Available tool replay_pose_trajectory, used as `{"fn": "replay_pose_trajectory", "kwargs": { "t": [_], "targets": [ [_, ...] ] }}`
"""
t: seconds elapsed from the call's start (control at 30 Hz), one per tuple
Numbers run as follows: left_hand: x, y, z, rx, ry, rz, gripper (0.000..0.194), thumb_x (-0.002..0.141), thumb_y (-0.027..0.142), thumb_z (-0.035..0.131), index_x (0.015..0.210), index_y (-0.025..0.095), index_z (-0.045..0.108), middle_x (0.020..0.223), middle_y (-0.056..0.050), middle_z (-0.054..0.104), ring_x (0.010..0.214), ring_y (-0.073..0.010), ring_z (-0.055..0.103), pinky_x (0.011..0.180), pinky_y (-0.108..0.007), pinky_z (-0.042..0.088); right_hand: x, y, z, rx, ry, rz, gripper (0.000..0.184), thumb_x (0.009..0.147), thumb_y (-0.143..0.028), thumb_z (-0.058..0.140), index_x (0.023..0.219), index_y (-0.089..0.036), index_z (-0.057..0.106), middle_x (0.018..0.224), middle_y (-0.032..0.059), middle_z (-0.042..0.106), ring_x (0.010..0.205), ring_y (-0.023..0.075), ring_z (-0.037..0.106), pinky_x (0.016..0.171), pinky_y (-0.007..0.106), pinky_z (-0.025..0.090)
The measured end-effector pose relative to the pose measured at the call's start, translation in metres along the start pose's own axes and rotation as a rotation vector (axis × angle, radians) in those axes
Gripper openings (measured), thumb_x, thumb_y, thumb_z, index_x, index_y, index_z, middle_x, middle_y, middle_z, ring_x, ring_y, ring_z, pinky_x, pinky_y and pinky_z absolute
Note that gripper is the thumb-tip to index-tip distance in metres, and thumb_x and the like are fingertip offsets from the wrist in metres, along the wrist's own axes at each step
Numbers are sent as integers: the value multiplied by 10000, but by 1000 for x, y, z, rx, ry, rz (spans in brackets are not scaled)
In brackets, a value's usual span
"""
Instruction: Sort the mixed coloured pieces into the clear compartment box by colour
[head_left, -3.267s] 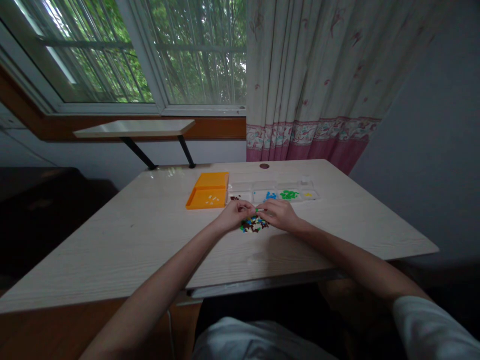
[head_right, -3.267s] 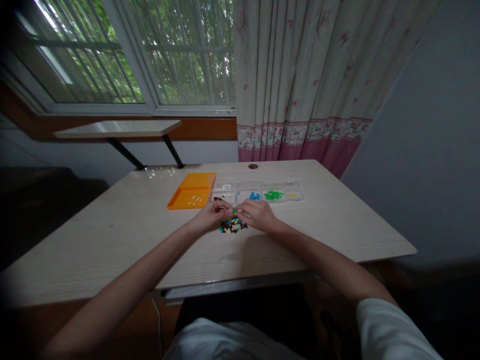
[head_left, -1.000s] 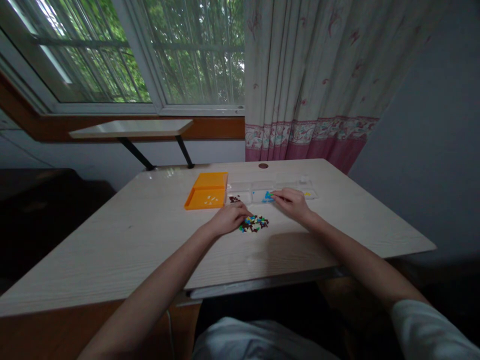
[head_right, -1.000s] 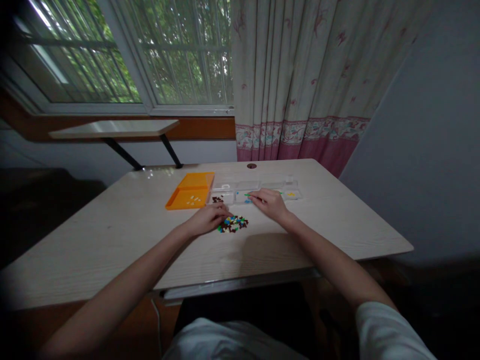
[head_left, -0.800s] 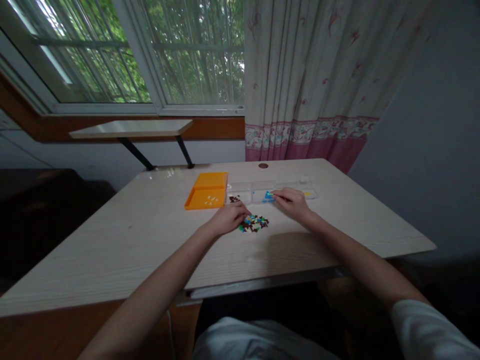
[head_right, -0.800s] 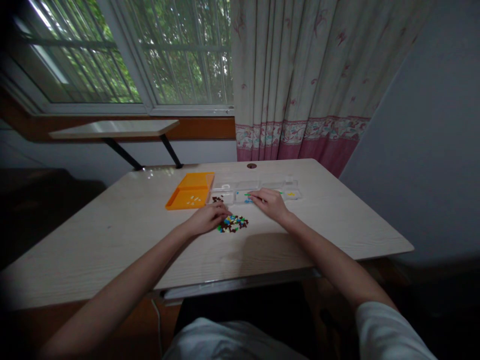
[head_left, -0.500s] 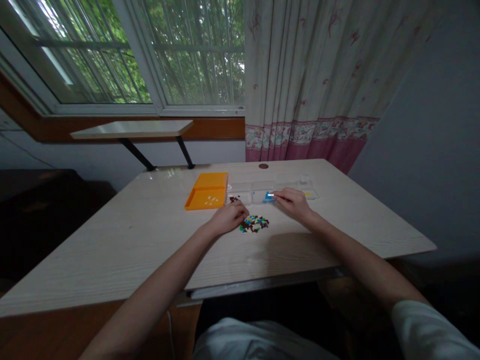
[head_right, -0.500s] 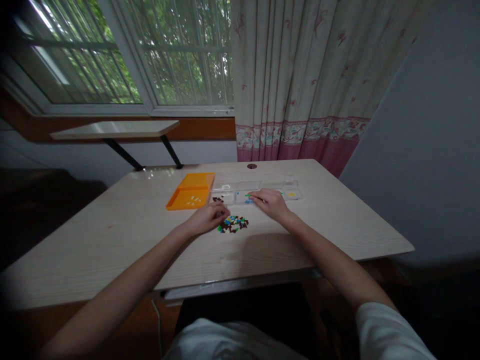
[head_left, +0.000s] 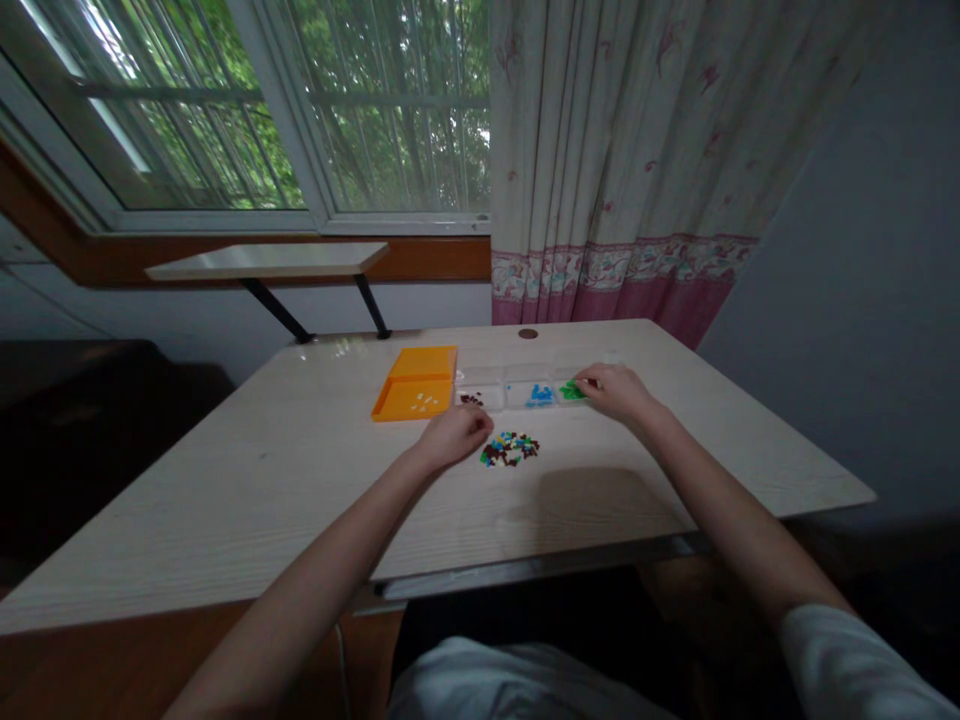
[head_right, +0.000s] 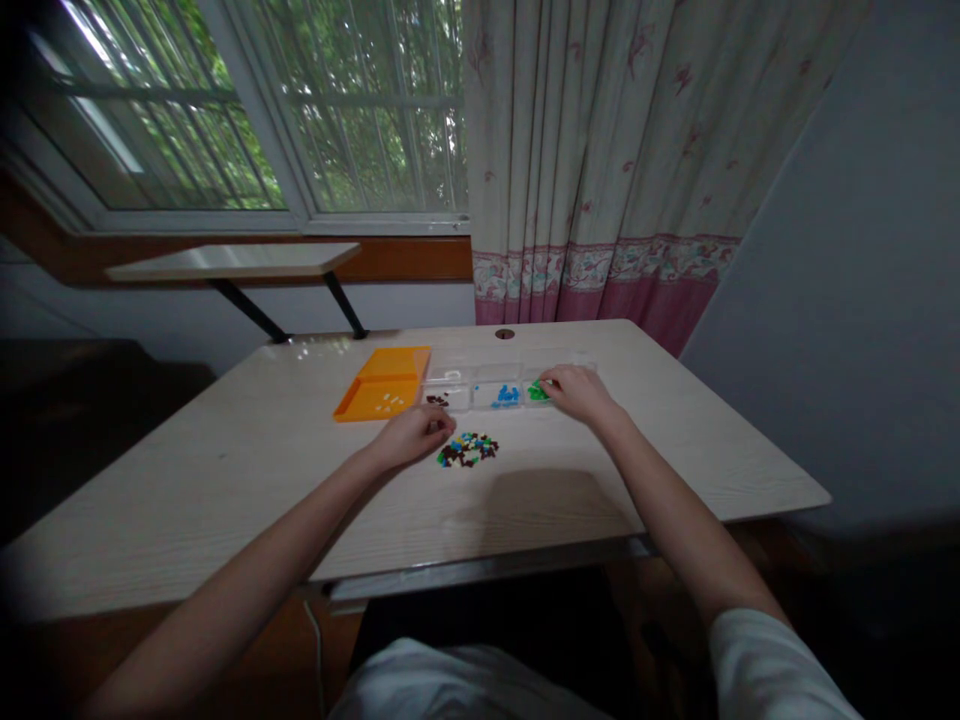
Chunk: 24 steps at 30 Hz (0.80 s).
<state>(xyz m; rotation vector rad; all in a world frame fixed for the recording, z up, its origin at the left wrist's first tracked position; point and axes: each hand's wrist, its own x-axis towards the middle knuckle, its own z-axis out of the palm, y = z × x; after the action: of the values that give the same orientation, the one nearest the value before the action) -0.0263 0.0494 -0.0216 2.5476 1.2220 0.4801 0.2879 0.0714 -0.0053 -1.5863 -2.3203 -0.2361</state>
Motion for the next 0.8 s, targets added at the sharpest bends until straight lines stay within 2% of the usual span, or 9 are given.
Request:
{"fn": "replay_pose_trajectory", "kwargs": {
  "t": [0.1,0.23,0.33,0.43,0.53,0.63,0.8],
  "targets": [
    [0,-1,0,-5,11,0,161,758,187,487,774,154,644,788,-51,628,705,-141,555,618,-218,400,1,3,2,-7,-49,45,246,833,-290,471,936,-235,687,930,36,685,806,174,613,651,245,409],
    [1,2,2,-132,43,32,156,774,191,469,751,141,615,753,-47,612,679,-129,533,625,-221,394,0,-11,5,96,24,20,243,840,-286,474,955,-215,676,937,47,684,835,172,612,696,247,420],
    [6,8,5,-415,120,-43,175,779,255,489,755,124,602,689,-33,591,619,-111,504,579,-212,380,-3,-41,8,229,95,-73,230,844,-283,478,948,-210,670,891,38,684,780,150,609,681,232,420],
    [12,16,9,-755,199,-171,205,730,316,557,730,114,588,589,5,541,517,-76,441,507,-193,342,-7,-75,12,340,127,-174,205,833,-307,507,912,-214,672,757,18,665,670,125,588,630,212,407],
    [14,24,11,-973,201,-264,217,649,317,630,708,112,589,509,40,490,432,-45,371,449,-181,288,-11,-99,15,421,169,-224,193,823,-321,533,904,-211,669,690,6,641,613,110,567,587,198,390],
    [15,30,10,-1092,199,-283,252,589,311,683,709,108,592,486,49,487,398,-31,357,426,-171,267,-12,-107,16,485,215,-251,182,822,-321,545,892,-203,666,689,4,637,591,98,557,587,190,391],
    [14,36,9,-1226,186,-287,349,506,332,756,683,114,547,454,62,490,358,-12,331,392,-153,240,-14,-107,17,508,272,-264,181,826,-319,551,879,-193,668,676,9,629,590,95,553,597,187,395]
  ]
}}
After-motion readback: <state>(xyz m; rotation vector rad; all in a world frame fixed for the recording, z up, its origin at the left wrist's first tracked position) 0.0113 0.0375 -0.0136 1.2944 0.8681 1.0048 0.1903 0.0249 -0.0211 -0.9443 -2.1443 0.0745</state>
